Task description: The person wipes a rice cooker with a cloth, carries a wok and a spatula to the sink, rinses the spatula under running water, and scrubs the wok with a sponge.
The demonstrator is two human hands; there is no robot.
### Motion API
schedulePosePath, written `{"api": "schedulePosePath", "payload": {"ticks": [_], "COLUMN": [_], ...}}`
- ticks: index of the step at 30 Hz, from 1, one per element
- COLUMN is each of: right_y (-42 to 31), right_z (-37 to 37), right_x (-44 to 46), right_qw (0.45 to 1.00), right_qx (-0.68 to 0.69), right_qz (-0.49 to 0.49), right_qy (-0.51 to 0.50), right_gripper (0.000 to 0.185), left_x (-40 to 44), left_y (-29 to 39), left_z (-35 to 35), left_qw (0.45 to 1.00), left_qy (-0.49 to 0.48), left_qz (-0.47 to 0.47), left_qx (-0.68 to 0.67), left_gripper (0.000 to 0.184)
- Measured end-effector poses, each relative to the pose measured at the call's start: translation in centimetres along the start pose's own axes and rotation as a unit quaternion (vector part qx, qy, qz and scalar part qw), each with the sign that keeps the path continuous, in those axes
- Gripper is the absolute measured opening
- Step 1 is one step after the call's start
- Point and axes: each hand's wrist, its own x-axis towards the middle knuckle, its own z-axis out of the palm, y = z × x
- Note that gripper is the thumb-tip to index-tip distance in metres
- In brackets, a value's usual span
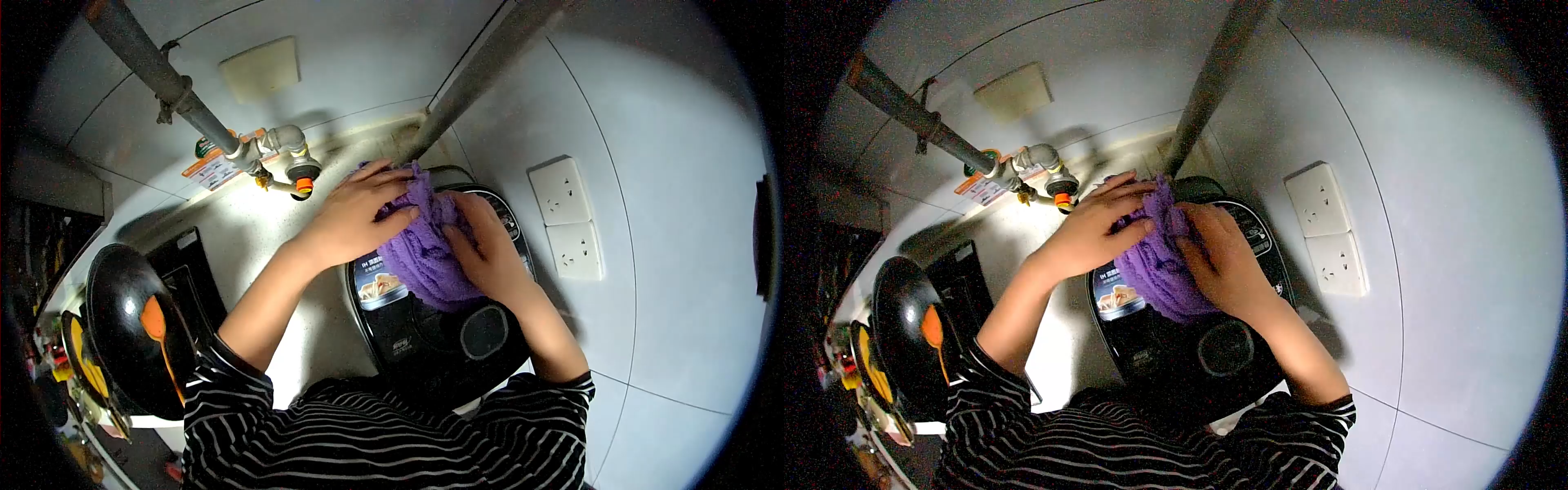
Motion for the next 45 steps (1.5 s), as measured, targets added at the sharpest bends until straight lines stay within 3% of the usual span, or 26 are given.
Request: {"api": "schedulePosePath", "payload": {"ticks": [4, 12, 15, 16, 19, 23, 27, 30, 35, 37, 43, 45], "right_y": [-0.1, -0.4, -0.7, -0.5, -0.5, -0.5, -0.6, -0.5, -1.7, -2.0, -2.6, -2.2], "right_z": [0.0, -0.3, -0.4, -0.3, -0.2, -0.1, 0.0, -0.3, -1.3, -1.4, -1.3, -1.0], "right_x": [0.1, 0.3, 0.7, 0.7, 0.7, 0.6, 0.5, 0.2, 0.3, 0.2, -0.2, -0.3], "right_qw": [1.0, 0.994, 0.991, 0.991, 0.991, 0.993, 0.993, 0.994, 0.994, 0.994, 0.996, 0.996], "right_qx": [0.004, -0.093, -0.104, -0.105, -0.109, -0.1, -0.106, -0.1, -0.081, -0.09, -0.084, -0.086], "right_qz": [0.01, -0.052, -0.078, -0.081, -0.077, -0.057, -0.058, -0.049, -0.033, -0.034, -0.009, -0.005], "right_qy": [-0.004, -0.028, -0.03, -0.03, -0.021, -0.022, -0.015, -0.022, -0.071, -0.059, -0.037, -0.015], "right_gripper": [0.036, 0.038, 0.038, 0.037, 0.037, 0.038, 0.038, 0.038, 0.037, 0.035, 0.036, 0.036], "left_x": [-1.6, -6.2, -5.4, -4.7, -2.2, -1.3, -2.4, -4.5, -8.1, -7.4, -2.2, 0.3], "left_y": [0.0, 3.3, 1.4, 0.9, 0.0, -1.1, -0.7, 1.3, 3.3, 3.5, 0.6, 0.6], "left_z": [-1.1, -3.1, -2.1, -1.9, -0.8, -0.1, 0.0, -1.4, -0.7, -0.6, 0.4, -0.1], "left_qw": [1.0, 0.985, 0.993, 0.989, 0.997, 0.981, 0.986, 0.978, 0.976, 0.972, 0.993, 0.99], "left_qy": [0.003, 0.049, 0.045, 0.014, -0.013, -0.015, 0.021, 0.028, 0.084, 0.08, -0.037, -0.094], "left_qz": [-0.005, -0.162, -0.104, -0.113, -0.058, -0.061, -0.083, -0.172, -0.185, -0.195, -0.108, -0.097], "left_qx": [0.001, -0.045, -0.039, -0.092, -0.056, -0.184, -0.143, -0.111, -0.075, -0.105, -0.003, -0.025], "left_gripper": [0.036, 0.033, 0.034, 0.034, 0.033, 0.033, 0.035, 0.038, 0.041, 0.043, 0.042, 0.045]}}
